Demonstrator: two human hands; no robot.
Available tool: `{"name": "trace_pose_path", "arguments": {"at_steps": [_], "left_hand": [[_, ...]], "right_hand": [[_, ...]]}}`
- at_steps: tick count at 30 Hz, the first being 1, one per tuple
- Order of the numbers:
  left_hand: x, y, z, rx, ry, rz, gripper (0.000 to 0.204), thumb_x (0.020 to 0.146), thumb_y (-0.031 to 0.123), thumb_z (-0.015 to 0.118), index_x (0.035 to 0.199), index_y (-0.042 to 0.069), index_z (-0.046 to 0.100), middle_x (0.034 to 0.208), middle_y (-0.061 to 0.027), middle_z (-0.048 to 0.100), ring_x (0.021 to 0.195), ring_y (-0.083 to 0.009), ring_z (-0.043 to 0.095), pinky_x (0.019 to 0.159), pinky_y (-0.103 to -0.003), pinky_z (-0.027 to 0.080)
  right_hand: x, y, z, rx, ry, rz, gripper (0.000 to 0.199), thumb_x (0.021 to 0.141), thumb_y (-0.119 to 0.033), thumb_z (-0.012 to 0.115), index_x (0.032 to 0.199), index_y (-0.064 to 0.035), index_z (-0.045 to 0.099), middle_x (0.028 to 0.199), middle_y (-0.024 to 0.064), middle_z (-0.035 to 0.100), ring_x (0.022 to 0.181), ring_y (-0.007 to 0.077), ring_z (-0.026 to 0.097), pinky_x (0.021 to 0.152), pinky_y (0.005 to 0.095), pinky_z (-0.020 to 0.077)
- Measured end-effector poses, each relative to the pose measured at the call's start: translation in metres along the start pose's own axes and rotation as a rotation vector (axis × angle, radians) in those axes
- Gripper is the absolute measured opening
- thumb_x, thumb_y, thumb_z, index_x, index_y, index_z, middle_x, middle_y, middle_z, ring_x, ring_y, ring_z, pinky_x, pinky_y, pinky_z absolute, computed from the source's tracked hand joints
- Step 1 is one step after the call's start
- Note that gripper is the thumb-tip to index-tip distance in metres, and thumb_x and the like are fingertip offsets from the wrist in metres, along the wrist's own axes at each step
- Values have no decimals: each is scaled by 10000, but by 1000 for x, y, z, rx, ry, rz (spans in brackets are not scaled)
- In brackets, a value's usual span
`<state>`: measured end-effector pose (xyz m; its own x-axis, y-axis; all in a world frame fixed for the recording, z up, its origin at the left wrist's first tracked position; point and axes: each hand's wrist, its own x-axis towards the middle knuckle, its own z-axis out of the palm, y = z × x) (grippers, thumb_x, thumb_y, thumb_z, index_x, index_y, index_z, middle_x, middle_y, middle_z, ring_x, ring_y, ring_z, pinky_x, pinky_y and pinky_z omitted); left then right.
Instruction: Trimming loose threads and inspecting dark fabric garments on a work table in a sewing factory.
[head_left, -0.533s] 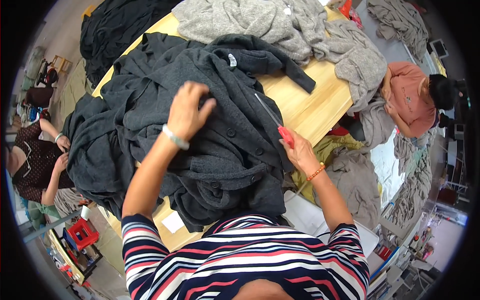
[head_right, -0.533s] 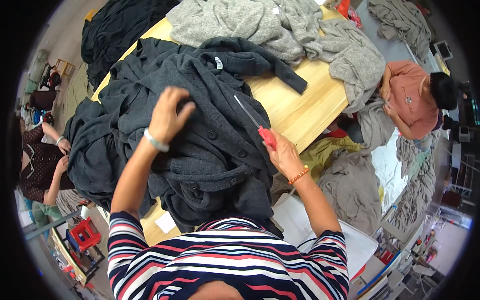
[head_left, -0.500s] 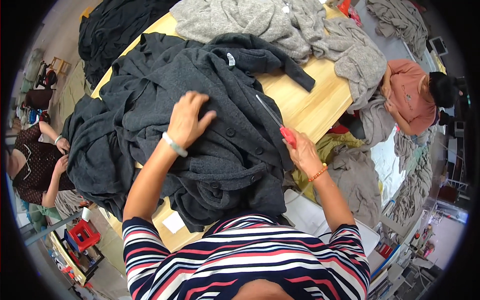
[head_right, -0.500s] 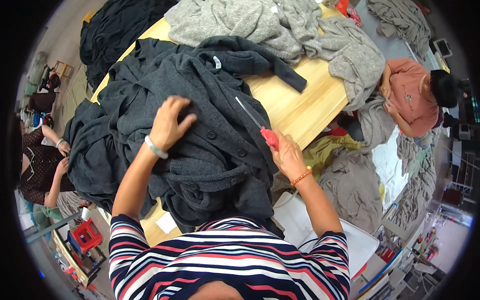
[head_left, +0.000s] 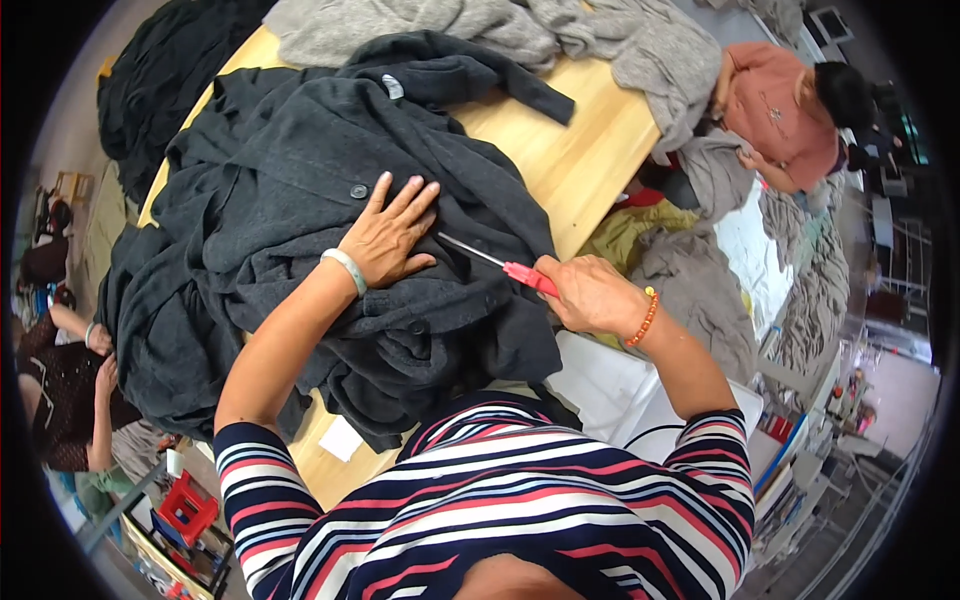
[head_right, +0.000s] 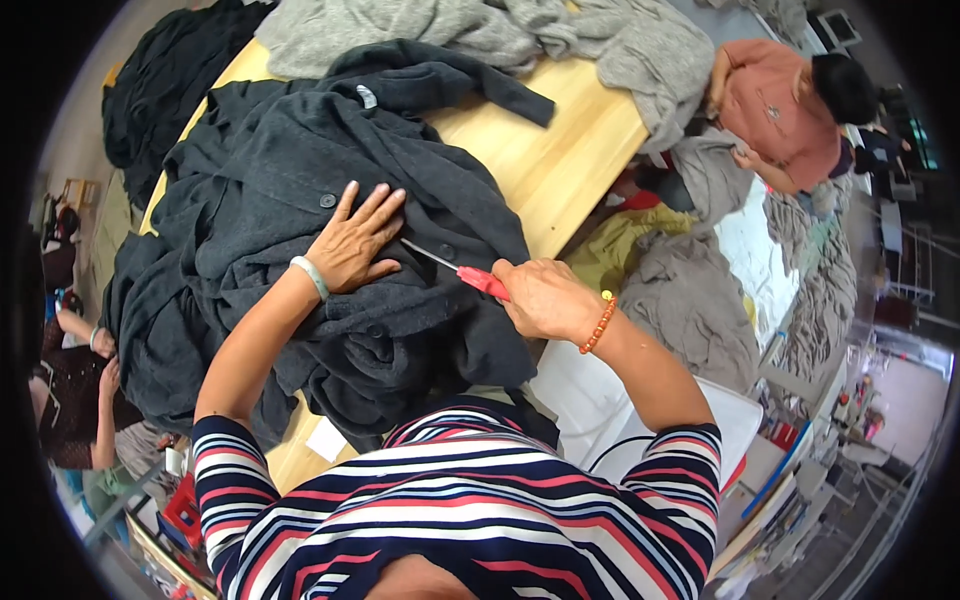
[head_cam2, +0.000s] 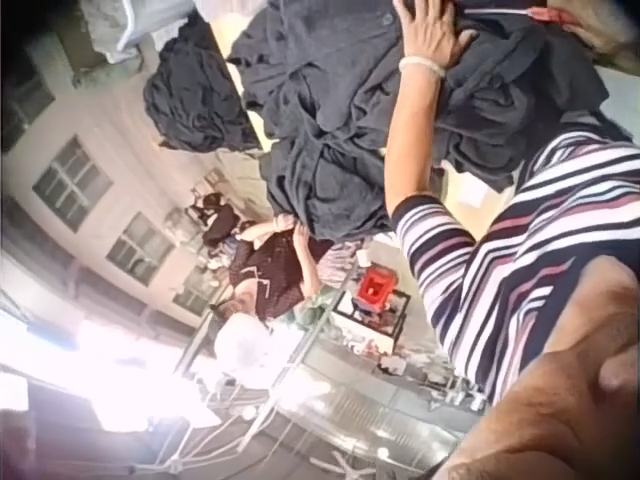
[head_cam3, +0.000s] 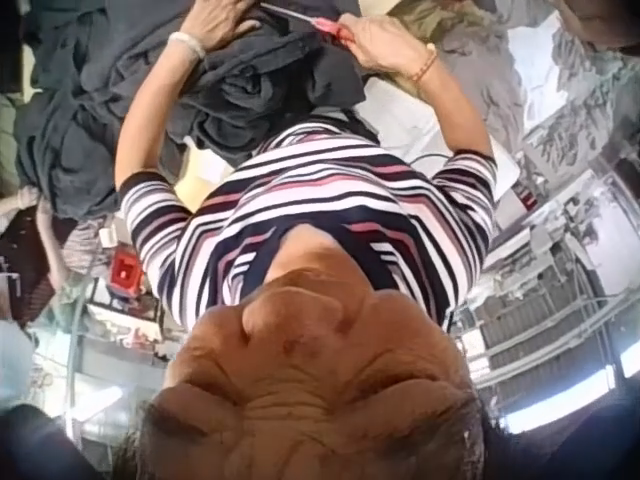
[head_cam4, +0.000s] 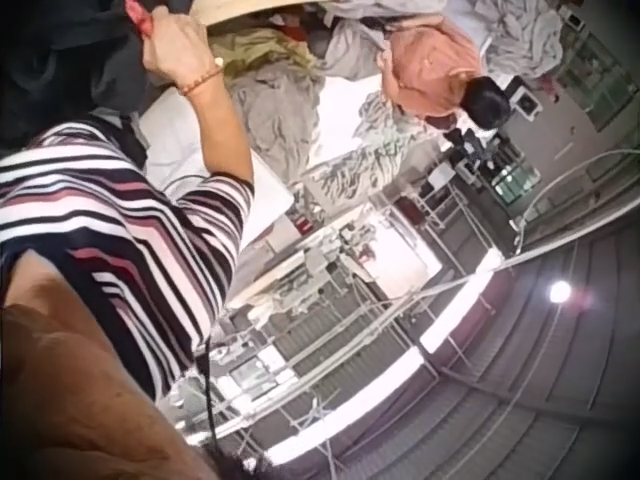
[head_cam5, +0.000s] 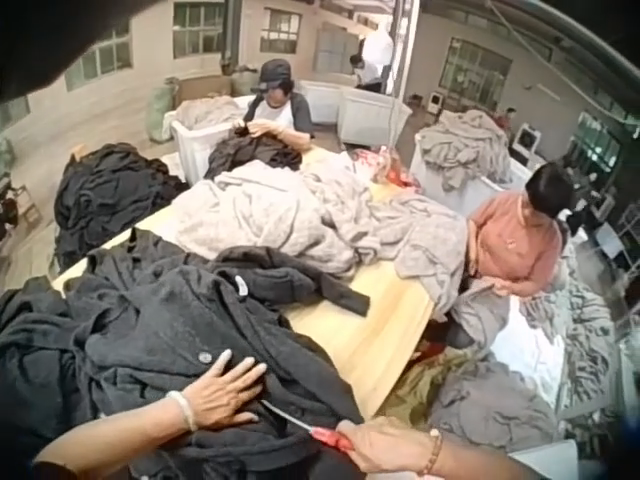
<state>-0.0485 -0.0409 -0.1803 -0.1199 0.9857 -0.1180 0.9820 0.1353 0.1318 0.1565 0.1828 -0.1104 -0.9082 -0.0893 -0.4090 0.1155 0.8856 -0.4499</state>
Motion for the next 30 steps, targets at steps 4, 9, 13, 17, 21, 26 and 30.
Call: {"name": "trace_pose_path", "arguments": {"at_steps": [4,9,13,17,21,26,30], "left_hand": [[34,11,23,-31,-15,231,595,893,450,517,1351,72,480,1514,-98,285,1404,-263,253,1149,-497,108],[85,26,53,-70,-49,406,648,883,429,534,1413,87,383,1509,-90,301,1398,-275,264,1140,-502,139],[136,47,74,-108,-213,431,668,831,351,596,1424,144,367,1499,-72,328,1365,-287,321,1098,-548,198],[170,68,96,-167,-275,392,724,799,393,608,1434,152,354,1468,-108,371,1364,-301,322,1086,-585,198],[184,67,104,-395,-240,286,802,739,425,672,1424,135,370,1445,-207,358,1344,-349,335,1091,-533,243],[189,51,93,-672,-188,219,819,684,439,714,1386,126,431,1468,-174,338,1346,-381,313,1101,-511,240],[178,58,108,-196,-179,306,726,745,544,631,1360,190,479,1491,-62,332,1389,-348,238,1072,-620,180]], "right_hand": [[-34,4,-9,9,-71,110,190,834,-161,584,916,-4,515,690,232,603,718,432,601,654,506,463],[-72,23,-6,83,-57,250,224,835,-170,603,961,0,532,708,230,604,725,427,592,664,493,455],[-91,42,2,111,-70,361,218,826,-150,602,963,6,540,720,235,608,729,427,592,676,492,455],[-92,59,8,123,-10,477,200,811,-123,600,945,11,537,745,243,622,766,426,613,686,498,477],[-83,66,-2,161,52,566,200,827,-132,582,966,4,538,745,247,622,762,436,609,677,504,474],[-66,83,-7,211,106,495,199,834,-145,569,976,-9,542,730,243,620,730,442,605,664,509,474],[-49,100,5,69,-125,449,231,824,-133,580,1029,-29,549,749,244,613,725,433,593,657,509,457]]}}
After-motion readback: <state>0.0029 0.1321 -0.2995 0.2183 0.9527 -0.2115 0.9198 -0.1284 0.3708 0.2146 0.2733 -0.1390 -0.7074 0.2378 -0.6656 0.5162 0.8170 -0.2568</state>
